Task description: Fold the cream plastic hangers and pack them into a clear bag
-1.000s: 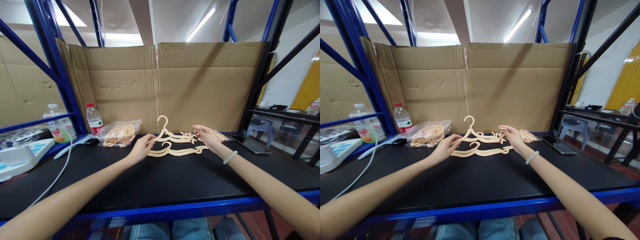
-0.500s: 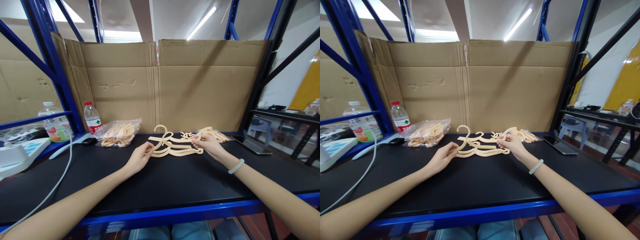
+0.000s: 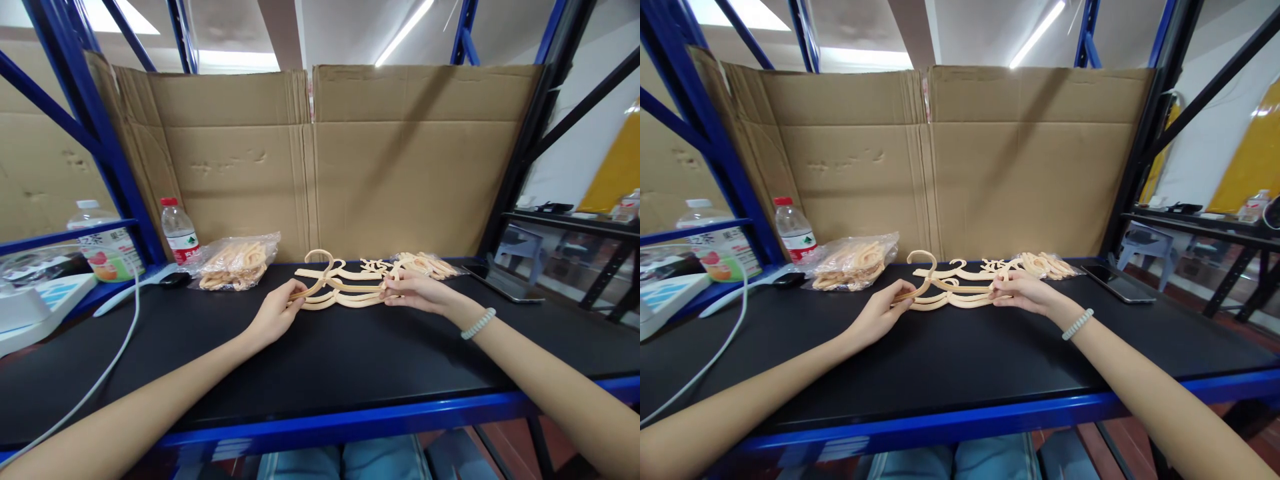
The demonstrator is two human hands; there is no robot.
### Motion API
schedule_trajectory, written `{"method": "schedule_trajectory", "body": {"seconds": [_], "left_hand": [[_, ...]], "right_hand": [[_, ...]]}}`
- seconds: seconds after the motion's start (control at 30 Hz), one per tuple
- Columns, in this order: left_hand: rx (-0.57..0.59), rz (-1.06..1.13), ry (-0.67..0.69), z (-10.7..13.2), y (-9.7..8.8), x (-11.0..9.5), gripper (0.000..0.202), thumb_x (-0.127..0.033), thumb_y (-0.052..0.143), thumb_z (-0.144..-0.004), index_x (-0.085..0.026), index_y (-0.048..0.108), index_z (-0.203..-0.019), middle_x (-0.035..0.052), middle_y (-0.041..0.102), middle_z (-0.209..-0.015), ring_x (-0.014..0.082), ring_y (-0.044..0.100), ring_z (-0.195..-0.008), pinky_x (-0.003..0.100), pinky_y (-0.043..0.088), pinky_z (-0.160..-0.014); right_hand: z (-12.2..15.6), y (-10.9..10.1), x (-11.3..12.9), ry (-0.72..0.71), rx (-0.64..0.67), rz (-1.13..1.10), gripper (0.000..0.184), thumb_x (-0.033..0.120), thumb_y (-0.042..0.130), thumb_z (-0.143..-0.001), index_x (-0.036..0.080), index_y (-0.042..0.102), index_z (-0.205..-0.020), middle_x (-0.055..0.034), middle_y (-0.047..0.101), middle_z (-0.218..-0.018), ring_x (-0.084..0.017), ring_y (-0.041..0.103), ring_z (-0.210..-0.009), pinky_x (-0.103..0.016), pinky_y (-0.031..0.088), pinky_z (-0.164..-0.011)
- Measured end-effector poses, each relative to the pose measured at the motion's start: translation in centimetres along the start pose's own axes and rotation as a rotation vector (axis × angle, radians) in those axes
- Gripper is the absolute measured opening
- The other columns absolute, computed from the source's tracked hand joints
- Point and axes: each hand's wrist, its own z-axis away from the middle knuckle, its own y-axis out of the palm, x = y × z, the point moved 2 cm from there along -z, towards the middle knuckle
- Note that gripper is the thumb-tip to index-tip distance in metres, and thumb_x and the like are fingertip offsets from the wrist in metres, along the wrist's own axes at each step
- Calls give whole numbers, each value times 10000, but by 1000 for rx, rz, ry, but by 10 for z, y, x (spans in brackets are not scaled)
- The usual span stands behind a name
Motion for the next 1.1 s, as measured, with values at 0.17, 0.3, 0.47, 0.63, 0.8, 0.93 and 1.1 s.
{"method": "schedule_trajectory", "body": {"seconds": [0.17, 0.3, 0.47, 0.63, 0.8, 0.93, 1.1], "left_hand": [[1, 10, 19, 1, 0, 0, 139, -290, 456, -837, -182, 527, -888, 29, 595, -831, 183, 568, -784, 296, 444, -721], [-4, 4, 29, 0, 0, 2, 125, -274, 459, -835, -182, 529, -882, 24, 593, -822, 177, 567, -775, 286, 438, -709], [7, 11, 21, 0, 1, 3, 121, -262, 459, -839, -180, 532, -890, 24, 594, -825, 177, 567, -780, 291, 435, -718], [5, 16, 13, 0, 1, 4, 126, -267, 456, -838, -182, 532, -891, 26, 594, -825, 181, 567, -781, 296, 438, -721], [4, 20, 13, 1, 2, 4, 124, -259, 454, -836, -181, 531, -893, 29, 596, -828, 182, 568, -782, 295, 440, -720], [-12, -2, 23, 1, 1, 3, 116, -243, 449, -835, -183, 530, -892, 29, 595, -830, 181, 565, -783, 293, 438, -713], [-37, -6, 21, -1, 0, 7, 118, -228, 454, -825, -184, 526, -907, 30, 598, -842, 178, 564, -778, 298, 448, -720]], "right_hand": [[0, 1, -1, 33, 23, -9, 257, 219, 793, -657, 137, 572, -758, -67, 661, -806, -206, 662, -855, -309, 535, -802], [-1, 1, -2, 45, 43, 15, 246, 239, 777, -684, 124, 594, -800, -77, 673, -801, -186, 668, -815, -302, 534, -807], [-1, 1, -2, 63, 95, 39, 233, 257, 769, -696, 123, 589, -756, -93, 688, -797, -163, 668, -781, -276, 533, -782], [0, 0, -2, 82, 105, 43, 232, 254, 774, -687, 129, 583, -730, -70, 679, -755, -155, 665, -755, -274, 532, -763], [-1, 1, -3, 43, 111, 50, 242, 246, 781, -672, 131, 574, -721, -62, 669, -746, -150, 653, -742, -279, 531, -754], [-3, 1, -6, -4, 47, 35, 270, 210, 817, -601, 132, 585, -718, -44, 655, -689, -147, 645, -683, -277, 537, -712], [-4, 0, -7, -53, 18, 19, 264, 219, 818, -618, 129, 612, -758, -42, 658, -774, -126, 633, -714, -250, 538, -707]]}}
